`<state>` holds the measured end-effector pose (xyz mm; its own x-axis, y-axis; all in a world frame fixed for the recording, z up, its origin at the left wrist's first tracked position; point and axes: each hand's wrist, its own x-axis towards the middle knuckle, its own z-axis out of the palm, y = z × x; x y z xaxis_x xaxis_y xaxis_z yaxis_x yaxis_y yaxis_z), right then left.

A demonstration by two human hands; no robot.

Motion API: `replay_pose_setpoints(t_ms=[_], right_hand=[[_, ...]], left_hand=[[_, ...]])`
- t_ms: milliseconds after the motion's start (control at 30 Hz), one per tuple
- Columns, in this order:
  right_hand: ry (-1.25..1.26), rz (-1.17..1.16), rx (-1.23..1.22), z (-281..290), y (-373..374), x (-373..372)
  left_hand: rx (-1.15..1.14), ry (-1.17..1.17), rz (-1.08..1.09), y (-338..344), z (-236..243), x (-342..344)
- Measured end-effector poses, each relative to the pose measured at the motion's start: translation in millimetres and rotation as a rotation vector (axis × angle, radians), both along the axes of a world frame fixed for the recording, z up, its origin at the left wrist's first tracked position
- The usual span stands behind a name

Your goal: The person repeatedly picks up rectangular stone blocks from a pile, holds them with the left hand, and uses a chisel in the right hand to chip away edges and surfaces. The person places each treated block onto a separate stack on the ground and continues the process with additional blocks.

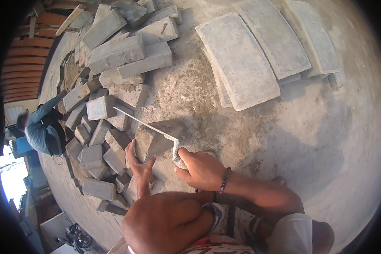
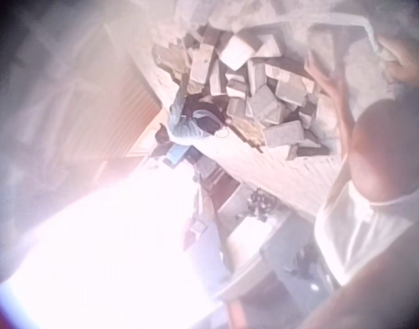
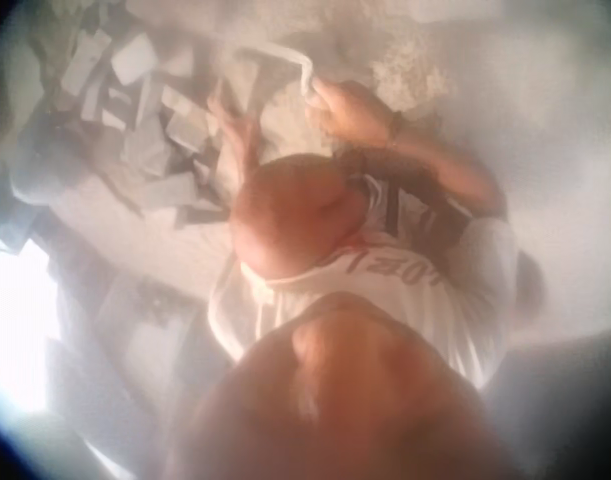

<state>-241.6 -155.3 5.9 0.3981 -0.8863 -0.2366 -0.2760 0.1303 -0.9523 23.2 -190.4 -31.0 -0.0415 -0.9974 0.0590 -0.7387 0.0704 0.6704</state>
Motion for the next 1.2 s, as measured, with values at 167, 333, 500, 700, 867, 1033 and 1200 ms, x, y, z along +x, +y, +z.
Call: replay_pose_setpoints(t_ms=[167,333,500,700,867,1033,1200], right_hand=[[0.281,0.088,0.217,-116,-11,-4],[0.175,0.074,0.124,-37,-22,-18],[0.164,0.172,0.161,-34,-32,-5],[0.079,0.027,0.112,-53,-39,-17],[0.134,0.104,0.113,-29,-22,0],[-0.005,0.084,0.358,-58,-42,-12],[0.020,-0.128,0.071,-6,-44,-7]], left_hand=[[0.013,0.030,-0.052,-4,-1,-5],[-0.070,-0.125,-0.106,-2,13,9],[-0.079,-0.177,-0.153,-14,21,-5],[-0.077,-0.170,-0.102,-10,22,-11],[-0.072,-0.173,-0.099,-9,23,-15],[-0.091,-0.178,-0.075,-3,19,-14],[-0.093,-0.162,-0.068,-9,17,-14]])
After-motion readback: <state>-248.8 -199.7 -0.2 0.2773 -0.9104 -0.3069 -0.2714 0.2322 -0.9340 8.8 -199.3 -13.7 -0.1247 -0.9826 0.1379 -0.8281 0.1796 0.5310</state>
